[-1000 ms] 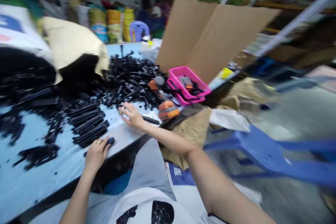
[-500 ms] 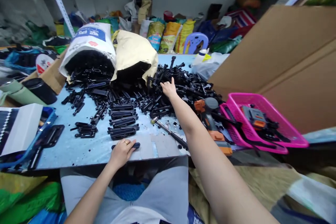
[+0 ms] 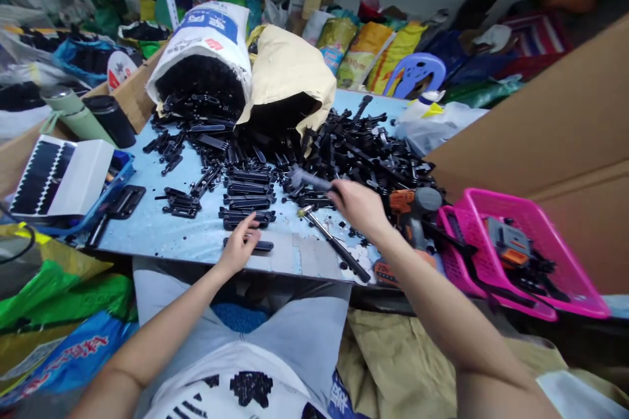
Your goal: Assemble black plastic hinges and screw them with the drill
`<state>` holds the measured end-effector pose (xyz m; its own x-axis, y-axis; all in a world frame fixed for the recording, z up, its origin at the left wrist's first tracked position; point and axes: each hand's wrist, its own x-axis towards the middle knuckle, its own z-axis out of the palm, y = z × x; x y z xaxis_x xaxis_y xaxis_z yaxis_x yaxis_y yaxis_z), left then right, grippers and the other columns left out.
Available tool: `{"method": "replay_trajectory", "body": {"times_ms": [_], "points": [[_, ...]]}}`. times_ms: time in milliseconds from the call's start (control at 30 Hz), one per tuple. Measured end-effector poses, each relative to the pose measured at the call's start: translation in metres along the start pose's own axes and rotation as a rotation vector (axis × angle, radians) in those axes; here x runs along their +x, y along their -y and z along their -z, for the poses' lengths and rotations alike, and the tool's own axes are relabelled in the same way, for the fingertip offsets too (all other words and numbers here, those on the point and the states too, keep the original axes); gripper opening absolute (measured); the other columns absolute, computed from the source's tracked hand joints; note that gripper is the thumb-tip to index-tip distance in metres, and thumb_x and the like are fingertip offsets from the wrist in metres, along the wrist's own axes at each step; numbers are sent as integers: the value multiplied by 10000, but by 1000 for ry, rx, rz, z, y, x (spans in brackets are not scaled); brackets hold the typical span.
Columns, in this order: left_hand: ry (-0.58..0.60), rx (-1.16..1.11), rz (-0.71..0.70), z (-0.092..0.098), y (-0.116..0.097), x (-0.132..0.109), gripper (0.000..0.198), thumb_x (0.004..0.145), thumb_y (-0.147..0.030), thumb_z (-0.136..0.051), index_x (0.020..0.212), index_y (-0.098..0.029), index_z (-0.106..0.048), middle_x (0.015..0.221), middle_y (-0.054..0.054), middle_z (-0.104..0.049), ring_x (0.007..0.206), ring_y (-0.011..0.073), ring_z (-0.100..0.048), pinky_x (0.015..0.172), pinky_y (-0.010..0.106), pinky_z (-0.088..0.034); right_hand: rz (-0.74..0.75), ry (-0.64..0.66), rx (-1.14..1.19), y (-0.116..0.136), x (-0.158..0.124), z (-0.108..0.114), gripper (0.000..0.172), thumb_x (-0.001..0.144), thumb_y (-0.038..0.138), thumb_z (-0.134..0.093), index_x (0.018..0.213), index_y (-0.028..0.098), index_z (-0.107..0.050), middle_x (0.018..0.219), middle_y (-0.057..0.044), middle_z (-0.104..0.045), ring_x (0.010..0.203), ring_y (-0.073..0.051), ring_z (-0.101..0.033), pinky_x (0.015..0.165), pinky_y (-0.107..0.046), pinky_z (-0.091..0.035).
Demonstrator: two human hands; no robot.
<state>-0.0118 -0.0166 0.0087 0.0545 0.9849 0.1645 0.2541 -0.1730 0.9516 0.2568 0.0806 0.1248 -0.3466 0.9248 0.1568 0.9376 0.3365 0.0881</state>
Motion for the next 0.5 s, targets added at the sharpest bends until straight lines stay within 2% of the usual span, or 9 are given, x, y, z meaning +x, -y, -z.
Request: {"method": "replay_trajectory", "body": {"times_ms": [67, 100, 167, 200, 267, 333, 400, 500], "points": [[-58, -286, 123, -3, -13, 0, 502, 936, -444, -368, 1375, -200, -366, 1134, 110, -574, 813, 151, -644, 730, 317, -539, 203, 105, 150, 35, -35, -8, 280, 922, 344, -447, 1103, 183, -587, 992, -116, -662, 897, -212, -613, 759, -298, -427], [-74, -355, 162, -6, -20, -1, 489, 924, -440, -402, 1345, -191, -402, 1097, 100, -585, 746, 136, -643, 688, 302, -545, 270, 147, 213, 51, -49, -14, 297, 926, 350, -437, 1125, 183, -581, 1005, -120, -664, 907, -214, -618, 772, -302, -433], [-97, -343, 181, -11, -33, -8, 406, 878, -409, -506, 1206, -170, -524, 988, 70, -602, 653, 119, -620, 629, 285, -544, 325, 233, 356, 75, -69, -25, 378, 940, 395, -403, 1230, 184, -520, 1040, -121, -661, 907, -212, -627, 776, -304, -442], [-95, -288, 147, -13, -38, -13, 346, 857, -387, -545, 1120, -165, -572, 947, 61, -603, 661, 126, -615, 626, 283, -541, 328, 301, 447, 82, -75, -29, 418, 952, 421, -362, 1282, 191, -475, 1018, -107, -668, 869, -199, -635, 755, -294, -447], [-41, -156, 5, -14, -42, -21, 279, 853, -357, -555, 1059, -175, -604, 949, 69, -607, 800, 167, -621, 709, 304, -536, 335, 464, 641, 84, -80, -34, 459, 977, 449, -249, 1323, 204, -426, 896, -59, -681, 754, -161, -638, 699, -262, -451], [46, -45, -126, -7, -39, -24, 325, 895, -332, -489, 1174, -184, -561, 1057, 99, -598, 948, 190, -597, 828, 333, -505, 360, 542, 735, 76, -81, -38, 459, 983, 453, -210, 1247, 203, -489, 813, -32, -667, 710, -141, -624, 682, -242, -444], [106, 90, -162, 2, -27, -18, 383, 931, -313, -408, 1281, -174, -482, 1162, 125, -565, 1017, 196, -575, 902, 360, -464, 397, 476, 649, 65, -82, -43, 421, 963, 478, -295, 1129, 190, -554, 878, -57, -658, 799, -157, -618, 714, -249, -430], [242, 395, -184, 11, -7, -2, 355, 939, -328, -387, 1222, -166, -528, 1188, 124, -563, 1101, 228, -525, 961, 393, -405, 422, 380, 363, 59, -86, -59, 366, 930, 488, -396, 1008, 177, -573, 921, -87, -637, 831, -184, -607, 668, -260, -397]]}}
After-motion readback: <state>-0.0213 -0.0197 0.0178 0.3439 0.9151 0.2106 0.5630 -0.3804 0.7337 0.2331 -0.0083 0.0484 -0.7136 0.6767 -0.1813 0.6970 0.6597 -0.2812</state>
